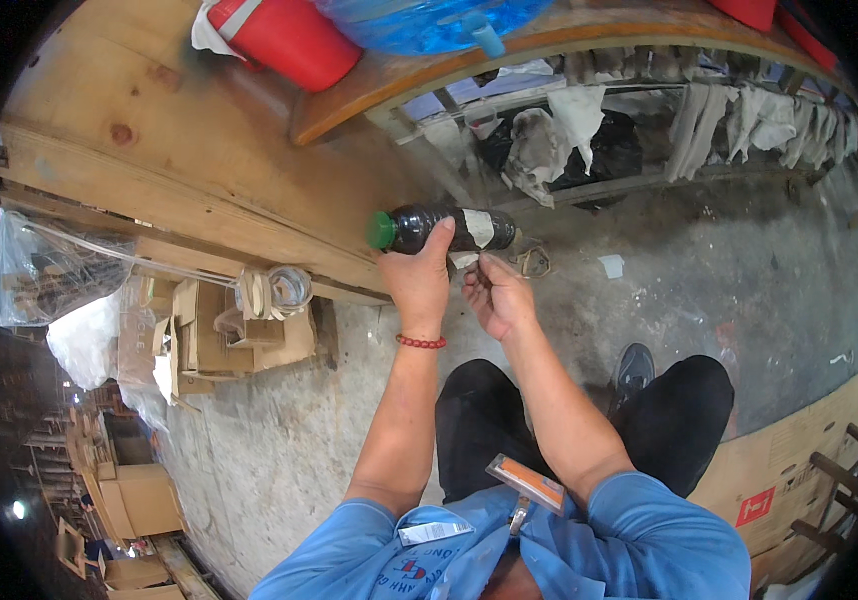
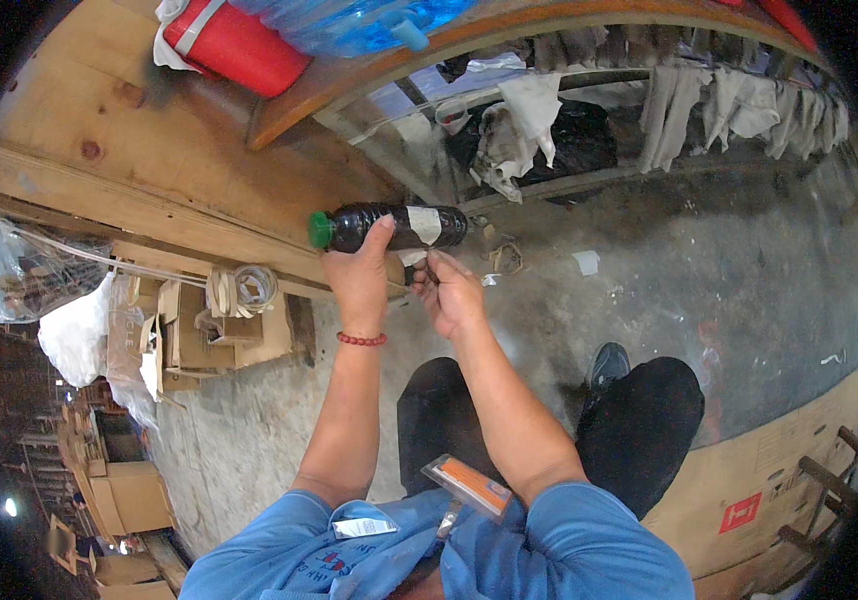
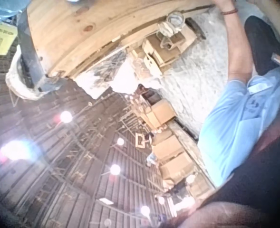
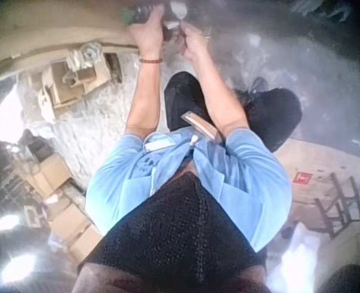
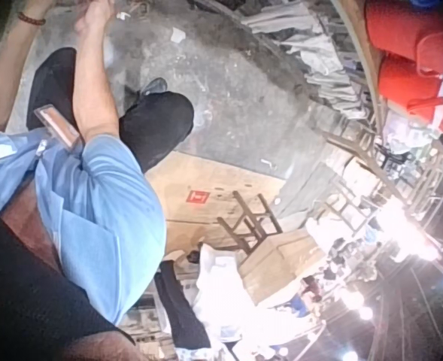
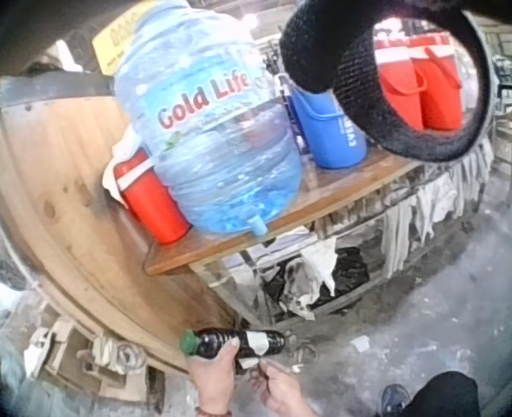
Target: The person picks up a dark plastic bottle, wipes it with a cloth, applies a white label, and writes on the label with a marker. The person then places the labeled bottle on a wooden surface.
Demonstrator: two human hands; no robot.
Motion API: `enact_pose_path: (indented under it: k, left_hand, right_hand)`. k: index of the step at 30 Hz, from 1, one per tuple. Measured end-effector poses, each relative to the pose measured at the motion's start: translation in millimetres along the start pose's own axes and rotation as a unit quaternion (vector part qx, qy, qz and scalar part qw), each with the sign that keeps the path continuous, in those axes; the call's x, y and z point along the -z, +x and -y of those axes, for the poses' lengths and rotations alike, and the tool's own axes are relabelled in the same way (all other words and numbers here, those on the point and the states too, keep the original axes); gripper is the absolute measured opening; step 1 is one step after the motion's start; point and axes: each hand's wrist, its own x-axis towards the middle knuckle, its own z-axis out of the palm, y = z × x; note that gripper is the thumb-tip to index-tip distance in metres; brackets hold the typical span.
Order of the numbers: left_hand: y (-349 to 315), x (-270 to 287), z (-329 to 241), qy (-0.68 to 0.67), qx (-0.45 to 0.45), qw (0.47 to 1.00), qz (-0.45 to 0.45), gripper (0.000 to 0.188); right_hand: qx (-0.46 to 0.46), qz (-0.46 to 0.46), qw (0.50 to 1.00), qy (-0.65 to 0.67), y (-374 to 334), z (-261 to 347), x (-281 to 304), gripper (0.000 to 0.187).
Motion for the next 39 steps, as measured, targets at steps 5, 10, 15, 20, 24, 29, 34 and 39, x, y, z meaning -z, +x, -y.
enact_pose_path:
  k: [5,10,15,20,24,29,34,39]
  left_hand:
    - [-1,-7,6,0.023,0.005,1.0,0.006,0.017]
    - [-6,-15,0,0.013,0.043,0.999,0.022,0.017]
    - [-8,-10,-3,0.002,0.068,0.997,0.019,0.017]
    - [-12,-5,2,0.039,0.039,0.998,0.028,0.017]
    - [-15,-8,-3,0.027,0.049,0.997,0.045,0.017]
    - [-15,-13,7,0.032,0.077,0.996,0.022,0.019]
    - [1,-3,46,0.062,0.06,0.995,0.046,0.02]
    - [-18,14,120,0.176,0.091,0.96,0.198,0.093]
  right_hand:
    - [-0.004,-0.015,1.0,0.008,-1,7,3,0.018]
    - [-0.015,-0.008,1.0,0.021,3,15,5,0.016]
    - [-0.049,-0.019,0.998,0.024,6,15,0,0.012]
    - [-0.05,-0.002,0.998,0.05,10,8,2,0.013]
    - [-0.045,-0.015,0.996,0.077,16,9,8,0.013]
    - [-0.005,-0.002,0.999,0.034,15,5,18,0.013]
    - [-0.028,-0.092,0.99,-0.108,12,3,70,0.017]
    - [-0.018,-0.328,0.922,-0.208,34,23,165,0.019]
